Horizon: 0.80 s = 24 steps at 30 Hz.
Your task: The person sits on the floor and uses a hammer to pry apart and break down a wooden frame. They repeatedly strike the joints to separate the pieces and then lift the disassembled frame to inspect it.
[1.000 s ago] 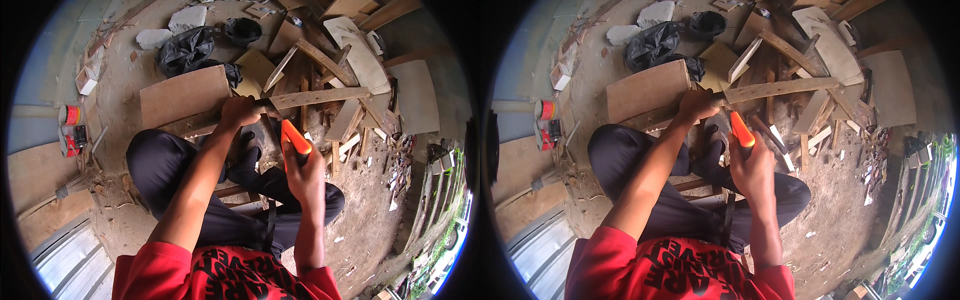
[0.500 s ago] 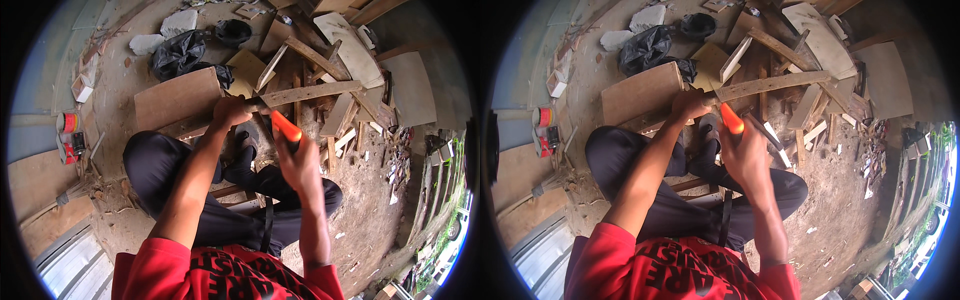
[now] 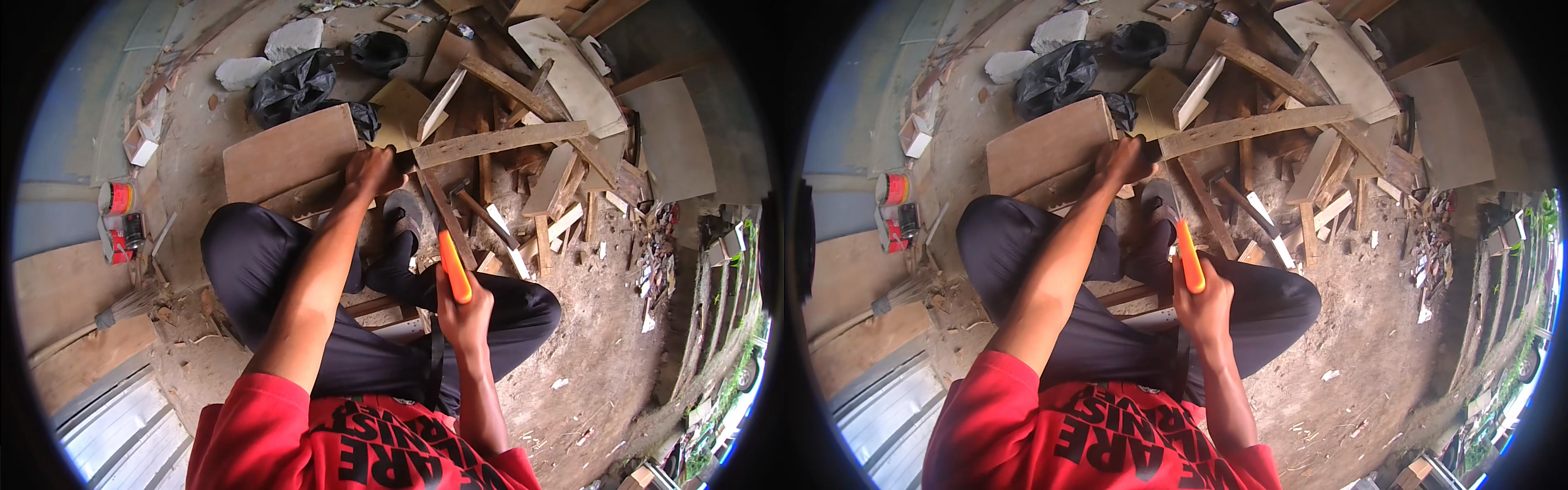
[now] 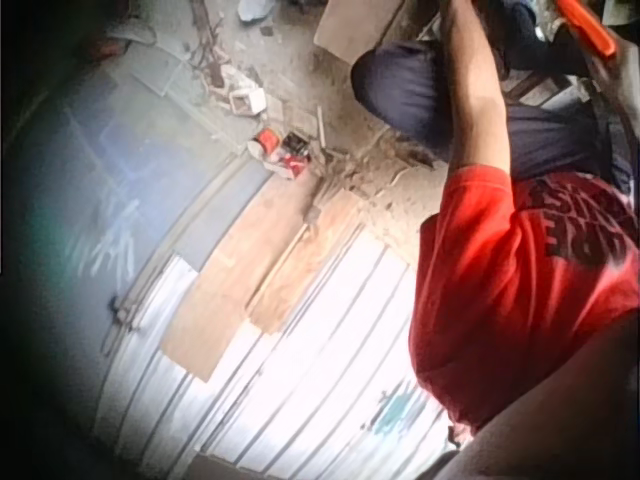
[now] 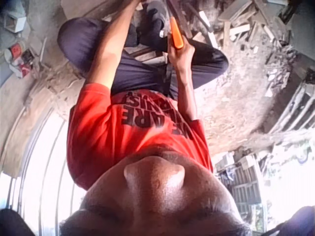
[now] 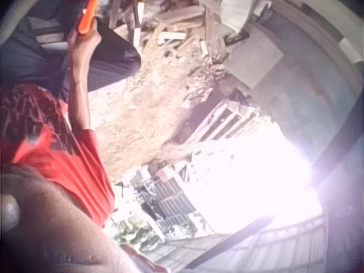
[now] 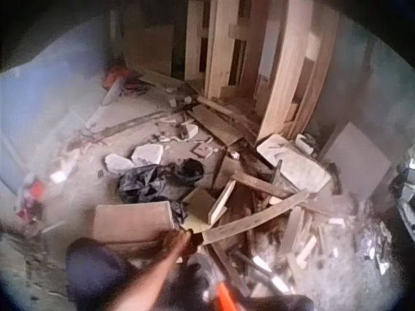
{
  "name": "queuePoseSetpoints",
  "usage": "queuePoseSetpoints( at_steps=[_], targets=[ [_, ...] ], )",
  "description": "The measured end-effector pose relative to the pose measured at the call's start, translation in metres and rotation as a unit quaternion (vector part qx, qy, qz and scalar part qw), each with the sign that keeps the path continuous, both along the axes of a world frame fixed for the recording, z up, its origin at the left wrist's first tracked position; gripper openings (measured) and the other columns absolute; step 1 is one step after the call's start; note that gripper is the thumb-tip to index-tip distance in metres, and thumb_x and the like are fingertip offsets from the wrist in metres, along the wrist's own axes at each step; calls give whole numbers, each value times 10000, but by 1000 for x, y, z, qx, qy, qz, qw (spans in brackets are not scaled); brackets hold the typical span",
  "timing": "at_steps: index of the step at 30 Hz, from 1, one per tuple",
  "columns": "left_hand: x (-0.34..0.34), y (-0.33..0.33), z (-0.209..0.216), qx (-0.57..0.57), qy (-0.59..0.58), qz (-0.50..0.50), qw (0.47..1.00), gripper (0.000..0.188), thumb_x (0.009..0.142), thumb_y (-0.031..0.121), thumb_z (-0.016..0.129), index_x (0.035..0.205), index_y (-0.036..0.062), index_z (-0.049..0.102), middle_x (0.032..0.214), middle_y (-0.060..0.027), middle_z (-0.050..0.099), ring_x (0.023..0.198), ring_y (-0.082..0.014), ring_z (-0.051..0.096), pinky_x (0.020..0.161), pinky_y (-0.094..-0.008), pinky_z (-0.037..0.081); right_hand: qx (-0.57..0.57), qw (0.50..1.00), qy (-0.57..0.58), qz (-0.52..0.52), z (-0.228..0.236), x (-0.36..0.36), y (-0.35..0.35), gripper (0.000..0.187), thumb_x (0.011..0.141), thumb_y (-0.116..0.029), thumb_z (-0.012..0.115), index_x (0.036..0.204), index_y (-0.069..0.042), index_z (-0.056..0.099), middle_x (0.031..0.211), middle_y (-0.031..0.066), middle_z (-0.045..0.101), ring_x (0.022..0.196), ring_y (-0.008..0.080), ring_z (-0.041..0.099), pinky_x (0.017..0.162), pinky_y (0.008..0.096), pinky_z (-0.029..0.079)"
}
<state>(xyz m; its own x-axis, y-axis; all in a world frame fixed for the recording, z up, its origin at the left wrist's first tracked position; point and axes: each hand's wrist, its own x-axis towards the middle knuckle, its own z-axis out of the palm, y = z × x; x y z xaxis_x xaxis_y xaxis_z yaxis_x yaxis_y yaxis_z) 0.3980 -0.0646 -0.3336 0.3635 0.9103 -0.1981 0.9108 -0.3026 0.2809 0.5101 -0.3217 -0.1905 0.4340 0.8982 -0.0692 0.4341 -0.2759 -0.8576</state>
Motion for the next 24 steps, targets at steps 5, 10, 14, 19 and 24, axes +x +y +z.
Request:
queuePoseSetpoints(
  at_steps=[5, 10, 14, 19, 24],
  targets=[
    [2, -9, 28, -12, -8, -5, 1000, 437, 748, 402, 726, 1037, 79, 676, 964, -180, 727, 975, -370, 699, 871, -440, 553, -73, 996, -31, -31, 47, 5, -70, 245, 868, -121, 743, 728, 2, 582, 558, 188, 557, 512, 388, 605, 470, 336, 443],
    [0, -9, 25, -4, 0, -6, 1000, 378, 784, 328, 678, 1066, 75, 661, 961, -177, 732, 954, -359, 709, 842, -442, 563, 26, 999, -27, 6, 9, 7, 11, 254, 888, -157, 724, 758, 24, 603, 596, 223, 577, 600, 431, 622, 516, 392, 465],
    [5, 0, 30, -8, -5, 41, 999, 324, 799, 304, 642, 1030, 83, 688, 965, -189, 731, 943, -339, 716, 832, -435, 571, -8, 999, -36, 18, -16, 0, 107, 353, 922, -260, 690, 780, 53, 610, 631, 250, 606, 692, 442, 661, 559, 413, 484],
    [1, 3, 36, -15, 2, 24, 1000, 287, 800, 290, 629, 987, 95, 728, 949, -196, 729, 921, -327, 722, 828, -431, 575, 38, 999, 3, 11, -41, -1, 92, 357, 925, -260, 691, 779, 55, 606, 611, 232, 599, 597, 411, 643, 558, 394, 482],
    [-1, -3, 27, 4, 19, -30, 999, 303, 800, 331, 665, 991, 104, 726, 952, -182, 732, 915, -323, 725, 827, -436, 572, 19, 1000, -7, -1, -20, -6, 64, 355, 934, -258, 688, 790, 56, 605, 602, 214, 568, 532, 136, 478, 535, 371, 458]
  ],
)
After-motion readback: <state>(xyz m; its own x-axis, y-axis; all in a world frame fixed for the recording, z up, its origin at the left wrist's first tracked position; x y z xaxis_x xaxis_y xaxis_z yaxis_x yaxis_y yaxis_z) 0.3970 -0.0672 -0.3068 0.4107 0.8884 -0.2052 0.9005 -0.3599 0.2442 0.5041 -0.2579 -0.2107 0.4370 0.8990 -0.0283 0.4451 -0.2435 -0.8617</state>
